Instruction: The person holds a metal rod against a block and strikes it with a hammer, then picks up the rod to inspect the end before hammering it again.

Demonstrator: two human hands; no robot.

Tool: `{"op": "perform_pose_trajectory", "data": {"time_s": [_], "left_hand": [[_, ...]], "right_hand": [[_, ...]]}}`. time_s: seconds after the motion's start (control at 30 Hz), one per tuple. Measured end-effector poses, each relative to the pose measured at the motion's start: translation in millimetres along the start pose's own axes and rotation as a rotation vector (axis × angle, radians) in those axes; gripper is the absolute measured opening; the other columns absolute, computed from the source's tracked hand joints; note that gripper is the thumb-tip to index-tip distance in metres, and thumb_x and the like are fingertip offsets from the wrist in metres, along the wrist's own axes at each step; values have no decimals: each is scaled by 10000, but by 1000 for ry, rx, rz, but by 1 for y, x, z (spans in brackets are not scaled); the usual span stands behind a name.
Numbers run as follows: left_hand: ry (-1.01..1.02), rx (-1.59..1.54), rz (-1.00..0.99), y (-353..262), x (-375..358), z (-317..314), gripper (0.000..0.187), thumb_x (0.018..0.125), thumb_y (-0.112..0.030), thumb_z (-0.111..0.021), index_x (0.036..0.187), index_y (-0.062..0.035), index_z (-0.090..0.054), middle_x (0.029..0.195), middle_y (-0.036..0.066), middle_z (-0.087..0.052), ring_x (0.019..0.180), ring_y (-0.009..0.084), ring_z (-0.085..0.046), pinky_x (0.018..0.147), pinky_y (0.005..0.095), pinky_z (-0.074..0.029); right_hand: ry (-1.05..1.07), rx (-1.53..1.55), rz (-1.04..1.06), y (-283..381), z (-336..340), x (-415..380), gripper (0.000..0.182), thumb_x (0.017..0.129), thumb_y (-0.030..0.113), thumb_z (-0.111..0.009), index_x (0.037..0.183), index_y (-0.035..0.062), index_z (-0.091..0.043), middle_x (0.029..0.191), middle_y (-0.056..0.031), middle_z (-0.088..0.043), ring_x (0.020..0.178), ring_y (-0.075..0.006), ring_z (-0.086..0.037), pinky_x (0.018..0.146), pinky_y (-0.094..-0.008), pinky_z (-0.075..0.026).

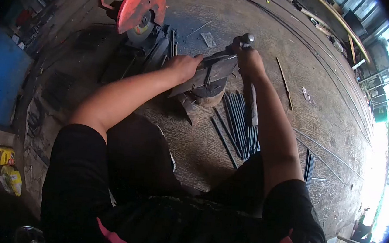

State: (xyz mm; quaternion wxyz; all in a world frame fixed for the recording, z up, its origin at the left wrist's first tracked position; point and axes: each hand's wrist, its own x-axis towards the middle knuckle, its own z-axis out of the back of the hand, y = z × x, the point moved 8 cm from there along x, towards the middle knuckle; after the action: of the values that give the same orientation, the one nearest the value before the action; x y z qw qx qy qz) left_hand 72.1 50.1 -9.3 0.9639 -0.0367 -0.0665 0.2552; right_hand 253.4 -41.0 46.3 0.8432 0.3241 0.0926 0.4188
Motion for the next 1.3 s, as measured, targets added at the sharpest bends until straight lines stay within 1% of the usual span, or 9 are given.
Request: {"op": "perform_pose_trajectory", "data": {"time_s": [0.1,0.3,0.5,0.7,0.8,1.03,1.07,1.23,1.3], "left_hand": [[29,-9,25,4,-7,-4,252,968,-230,-414,1150,-89,-515,840,195,-666,810,387,-660,676,509,-511],[102,-12,91,8,-9,-8,290,977,-259,-405,1202,-108,-506,847,197,-665,822,390,-660,687,508,-515],[39,-17,35,2,-13,-9,299,978,-267,-414,1191,-74,-497,835,201,-658,809,393,-655,671,519,-499],[58,-50,70,12,-10,-15,286,971,-282,-432,1138,-63,-512,835,204,-656,811,400,-652,668,540,-480],[22,-57,-1,2,-8,-7,291,971,-299,-431,1139,-72,-502,824,205,-652,790,398,-651,657,533,-484],[82,-115,57,6,-7,-7,276,967,-271,-432,1101,-45,-518,866,248,-636,859,428,-631,715,544,-480],[37,-128,83,12,-7,-12,280,957,-254,-444,1113,-38,-531,876,233,-649,856,415,-643,718,524,-498],[126,-110,124,31,-16,-21,328,968,-261,-434,1172,-26,-538,922,272,-635,879,455,-612,759,532,-473],[88,-64,102,32,-12,6,332,969,-265,-434,1164,-17,-538,885,257,-643,845,462,-614,747,541,-470]], "right_hand": [[-100,102,86,18,33,9,542,885,499,-528,982,-23,-634,875,-249,-669,901,-420,-649,767,-457,-514],[-419,784,246,77,151,-41,364,909,380,-622,829,29,-571,571,-30,-542,489,-111,-544,426,-261,-416],[-53,-115,144,-28,-23,5,517,884,511,-525,1110,60,-638,918,-213,-684,860,-407,-660,761,-450,-509],[-352,281,92,8,36,2,438,875,433,-560,1027,29,-635,922,-240,-670,880,-410,-652,746,-454,-507],[188,162,-159,-11,-12,-6,398,915,393,-523,986,20,-643,889,-263,-660,868,-418,-652,711,-451,-516],[-344,362,56,-13,43,-7,443,906,402,-543,955,-30,-628,870,-276,-654,826,-422,-649,730,-452,-510],[-89,-159,14,-25,16,-4,429,901,394,-544,964,-21,-635,910,-278,-656,832,-398,-660,730,-437,-517],[66,140,-189,-41,25,-8,516,879,464,-551,1025,-23,-639,950,-251,-669,893,-357,-673,702,-408,-529],[-231,265,150,-10,67,-8,453,895,418,-579,1010,-19,-619,678,-181,-642,628,-302,-676,568,-389,-516]]}}
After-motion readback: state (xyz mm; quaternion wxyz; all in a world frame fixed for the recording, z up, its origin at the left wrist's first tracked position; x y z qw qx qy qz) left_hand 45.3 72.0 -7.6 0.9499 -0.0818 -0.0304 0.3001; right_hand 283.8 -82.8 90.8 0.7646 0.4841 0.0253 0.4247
